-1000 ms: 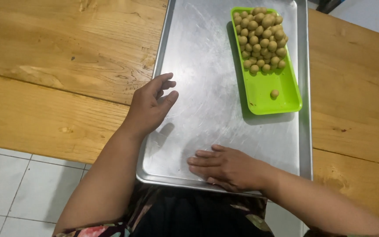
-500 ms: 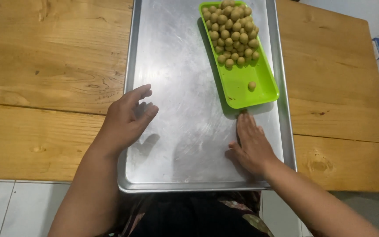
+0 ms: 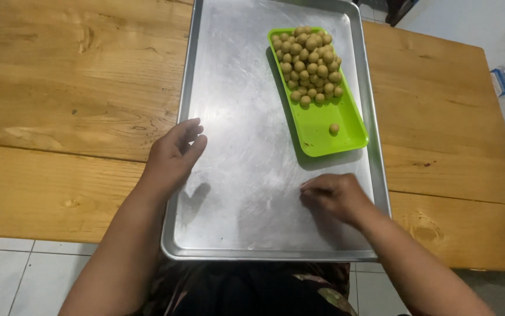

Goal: The person repeatedly picks small dough portions from a green tray, rolls them between both palms into smooth balls, and places them back into the tray. The process is continuous and repetitive throughout the clip.

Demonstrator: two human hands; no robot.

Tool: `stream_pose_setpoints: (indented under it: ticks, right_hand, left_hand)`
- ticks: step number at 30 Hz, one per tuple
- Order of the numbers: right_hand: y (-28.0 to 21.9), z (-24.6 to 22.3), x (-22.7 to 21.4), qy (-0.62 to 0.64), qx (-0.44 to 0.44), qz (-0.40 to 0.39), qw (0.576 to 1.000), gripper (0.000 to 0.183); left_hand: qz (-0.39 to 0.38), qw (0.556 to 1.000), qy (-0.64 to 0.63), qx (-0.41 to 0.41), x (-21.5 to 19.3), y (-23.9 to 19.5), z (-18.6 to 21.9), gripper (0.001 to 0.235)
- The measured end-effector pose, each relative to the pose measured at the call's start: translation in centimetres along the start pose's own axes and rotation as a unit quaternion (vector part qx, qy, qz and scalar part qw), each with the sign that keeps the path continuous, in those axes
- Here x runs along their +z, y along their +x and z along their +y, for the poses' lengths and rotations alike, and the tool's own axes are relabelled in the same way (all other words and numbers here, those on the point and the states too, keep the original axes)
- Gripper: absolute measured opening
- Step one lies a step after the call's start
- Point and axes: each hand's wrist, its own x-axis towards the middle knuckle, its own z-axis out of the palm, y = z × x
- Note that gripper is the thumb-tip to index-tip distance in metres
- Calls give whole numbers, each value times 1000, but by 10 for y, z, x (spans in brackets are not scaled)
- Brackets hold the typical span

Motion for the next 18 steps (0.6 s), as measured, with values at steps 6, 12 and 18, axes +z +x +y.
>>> stream_pose_setpoints:
  ticks: [6, 12, 18]
  right_hand:
    - [32, 2, -66, 186, 45, 199, 961, 28]
    - [44, -2, -48, -137, -22, 76, 987, 64]
    - [2, -70, 4, -66, -263, -95, 958, 32]
  left_hand:
    - [-88, 995, 55, 10, 20, 5, 42, 63]
    - [-193, 976, 90, 46, 41, 50, 70, 71]
    - [-175, 983, -32, 34, 53, 85, 50, 63]
